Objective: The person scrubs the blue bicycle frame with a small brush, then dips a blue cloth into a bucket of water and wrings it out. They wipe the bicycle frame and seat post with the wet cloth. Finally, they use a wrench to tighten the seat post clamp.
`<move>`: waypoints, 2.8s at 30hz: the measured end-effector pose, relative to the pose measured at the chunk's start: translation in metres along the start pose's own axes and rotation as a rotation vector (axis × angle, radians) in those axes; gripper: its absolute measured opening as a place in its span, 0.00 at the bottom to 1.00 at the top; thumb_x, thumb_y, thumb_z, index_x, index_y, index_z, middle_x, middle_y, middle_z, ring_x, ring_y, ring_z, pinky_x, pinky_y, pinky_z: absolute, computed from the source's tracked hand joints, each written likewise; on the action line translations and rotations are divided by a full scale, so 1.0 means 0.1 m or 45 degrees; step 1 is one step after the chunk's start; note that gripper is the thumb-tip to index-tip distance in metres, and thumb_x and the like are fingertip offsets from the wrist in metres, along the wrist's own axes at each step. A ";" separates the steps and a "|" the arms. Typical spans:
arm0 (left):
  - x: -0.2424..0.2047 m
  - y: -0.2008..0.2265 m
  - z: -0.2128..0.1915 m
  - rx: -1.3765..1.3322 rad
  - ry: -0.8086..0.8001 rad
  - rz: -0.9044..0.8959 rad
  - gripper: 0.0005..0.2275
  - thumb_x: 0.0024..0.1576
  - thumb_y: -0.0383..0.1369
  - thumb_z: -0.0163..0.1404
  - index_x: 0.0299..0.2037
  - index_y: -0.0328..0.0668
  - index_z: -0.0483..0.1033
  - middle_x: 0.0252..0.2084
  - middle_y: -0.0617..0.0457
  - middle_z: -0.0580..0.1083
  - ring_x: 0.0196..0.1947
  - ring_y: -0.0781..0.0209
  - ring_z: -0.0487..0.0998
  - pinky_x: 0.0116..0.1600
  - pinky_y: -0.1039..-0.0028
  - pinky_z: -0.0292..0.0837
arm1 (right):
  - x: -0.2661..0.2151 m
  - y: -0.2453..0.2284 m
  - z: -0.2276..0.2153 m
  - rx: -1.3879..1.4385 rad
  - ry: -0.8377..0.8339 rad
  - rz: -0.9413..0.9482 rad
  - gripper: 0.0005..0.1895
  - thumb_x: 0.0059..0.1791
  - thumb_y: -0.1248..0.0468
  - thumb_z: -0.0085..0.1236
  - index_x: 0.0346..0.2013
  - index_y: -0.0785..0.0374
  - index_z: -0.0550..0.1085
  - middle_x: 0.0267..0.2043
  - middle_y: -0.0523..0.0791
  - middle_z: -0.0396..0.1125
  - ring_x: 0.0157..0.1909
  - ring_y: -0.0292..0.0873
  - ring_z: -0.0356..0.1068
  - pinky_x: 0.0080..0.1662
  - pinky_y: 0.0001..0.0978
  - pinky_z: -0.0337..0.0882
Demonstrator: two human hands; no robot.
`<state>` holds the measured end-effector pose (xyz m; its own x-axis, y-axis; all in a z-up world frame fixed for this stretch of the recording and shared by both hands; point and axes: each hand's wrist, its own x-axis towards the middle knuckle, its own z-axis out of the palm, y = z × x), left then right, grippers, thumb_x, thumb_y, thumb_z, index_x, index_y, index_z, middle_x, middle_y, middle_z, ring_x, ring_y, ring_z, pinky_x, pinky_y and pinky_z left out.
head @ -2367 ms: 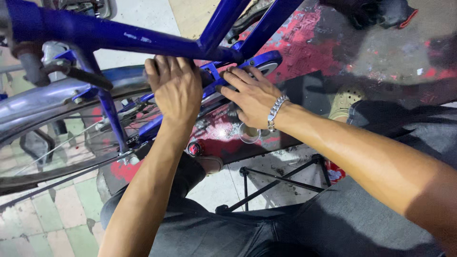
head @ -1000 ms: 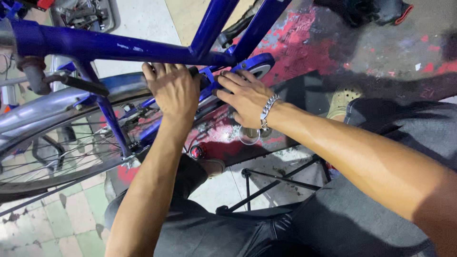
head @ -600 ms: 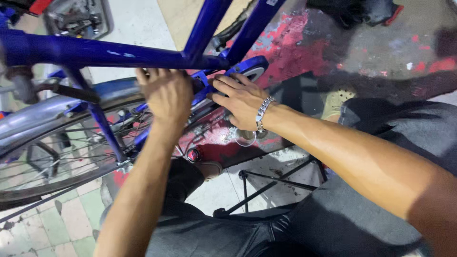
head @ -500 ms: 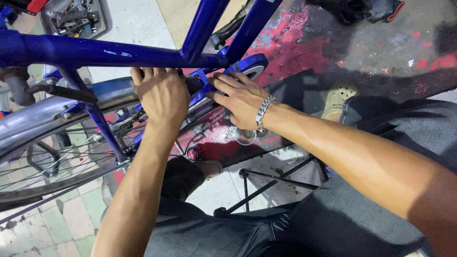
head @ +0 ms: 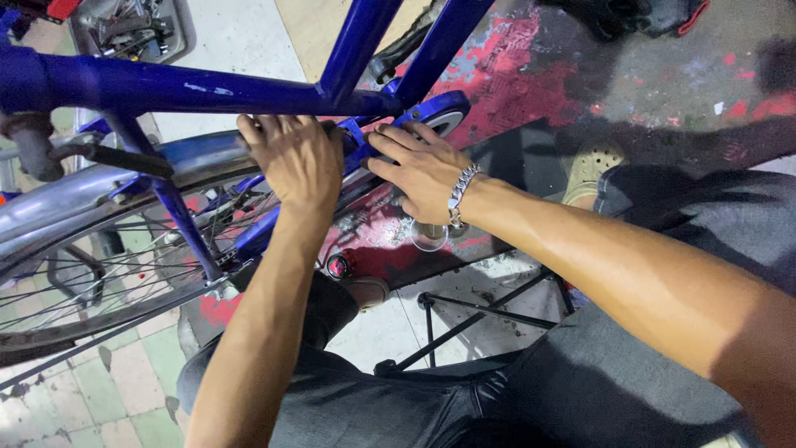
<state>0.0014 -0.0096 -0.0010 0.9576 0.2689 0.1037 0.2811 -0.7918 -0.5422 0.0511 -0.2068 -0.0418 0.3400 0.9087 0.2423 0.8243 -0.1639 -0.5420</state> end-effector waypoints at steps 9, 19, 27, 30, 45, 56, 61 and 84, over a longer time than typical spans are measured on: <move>-0.03 0.08 0.14 0.140 0.540 -0.066 0.26 0.48 0.51 0.47 0.42 0.33 0.80 0.44 0.39 0.80 0.52 0.37 0.76 0.62 0.42 0.53 | 0.02 0.00 0.00 0.016 0.008 0.000 0.37 0.32 0.62 0.65 0.57 0.64 0.71 0.71 0.58 0.53 0.74 0.55 0.49 0.69 0.54 0.47; 0.02 0.03 0.26 0.040 0.258 0.011 0.24 0.57 0.49 0.49 0.48 0.32 0.81 0.50 0.38 0.79 0.57 0.37 0.75 0.67 0.40 0.48 | 0.00 0.02 0.00 -0.065 -0.053 -0.013 0.29 0.34 0.61 0.64 0.50 0.67 0.73 0.72 0.56 0.54 0.75 0.54 0.48 0.71 0.54 0.46; -0.24 -0.52 -0.30 -0.114 0.412 0.059 0.12 0.65 0.33 0.49 0.52 0.35 0.79 0.61 0.40 0.76 0.66 0.42 0.72 0.74 0.38 0.46 | -0.02 0.02 -0.01 -0.045 -0.018 -0.014 0.22 0.32 0.62 0.63 0.38 0.68 0.79 0.72 0.57 0.55 0.74 0.54 0.49 0.70 0.52 0.48; -0.34 -0.63 -0.47 0.047 0.556 0.100 0.13 0.66 0.39 0.52 0.51 0.38 0.79 0.56 0.40 0.75 0.63 0.45 0.72 0.75 0.44 0.52 | 0.03 -0.01 0.04 -0.055 0.063 -0.012 0.18 0.35 0.64 0.59 0.38 0.67 0.79 0.71 0.57 0.57 0.73 0.55 0.51 0.69 0.54 0.50; -0.11 -0.55 -0.42 -0.183 0.236 0.877 0.10 0.56 0.34 0.49 0.42 0.41 0.80 0.51 0.51 0.76 0.56 0.53 0.75 0.67 0.56 0.63 | 0.15 -0.01 0.04 -0.102 0.002 -0.002 0.19 0.35 0.61 0.59 0.37 0.68 0.80 0.67 0.58 0.59 0.73 0.55 0.52 0.70 0.54 0.49; -0.15 -0.72 -0.57 -0.241 0.271 0.884 0.08 0.55 0.33 0.53 0.40 0.39 0.80 0.51 0.50 0.77 0.56 0.50 0.76 0.65 0.60 0.69 | 0.14 -0.05 -0.02 -0.115 -0.064 -0.005 0.20 0.34 0.61 0.61 0.37 0.68 0.79 0.69 0.57 0.57 0.72 0.56 0.52 0.69 0.54 0.49; -0.22 -1.00 -0.63 -0.255 0.470 0.959 0.10 0.56 0.32 0.53 0.45 0.38 0.81 0.53 0.50 0.75 0.56 0.50 0.75 0.65 0.59 0.68 | 0.12 -0.01 -0.02 -0.104 -0.012 -0.013 0.25 0.33 0.61 0.62 0.43 0.70 0.78 0.68 0.57 0.58 0.72 0.55 0.52 0.69 0.54 0.49; -0.17 -0.79 -0.29 -0.016 0.485 1.161 0.14 0.50 0.36 0.51 0.41 0.39 0.82 0.51 0.48 0.76 0.57 0.49 0.74 0.66 0.54 0.66 | 0.13 -0.04 0.09 -0.115 0.070 0.012 0.18 0.35 0.60 0.62 0.35 0.69 0.79 0.66 0.59 0.60 0.72 0.57 0.53 0.69 0.55 0.50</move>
<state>-0.0350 0.0325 0.0646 0.7637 -0.6398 -0.0867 -0.5760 -0.6145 -0.5390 0.0482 -0.1915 -0.0436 0.3706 0.8847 0.2827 0.8575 -0.2090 -0.4701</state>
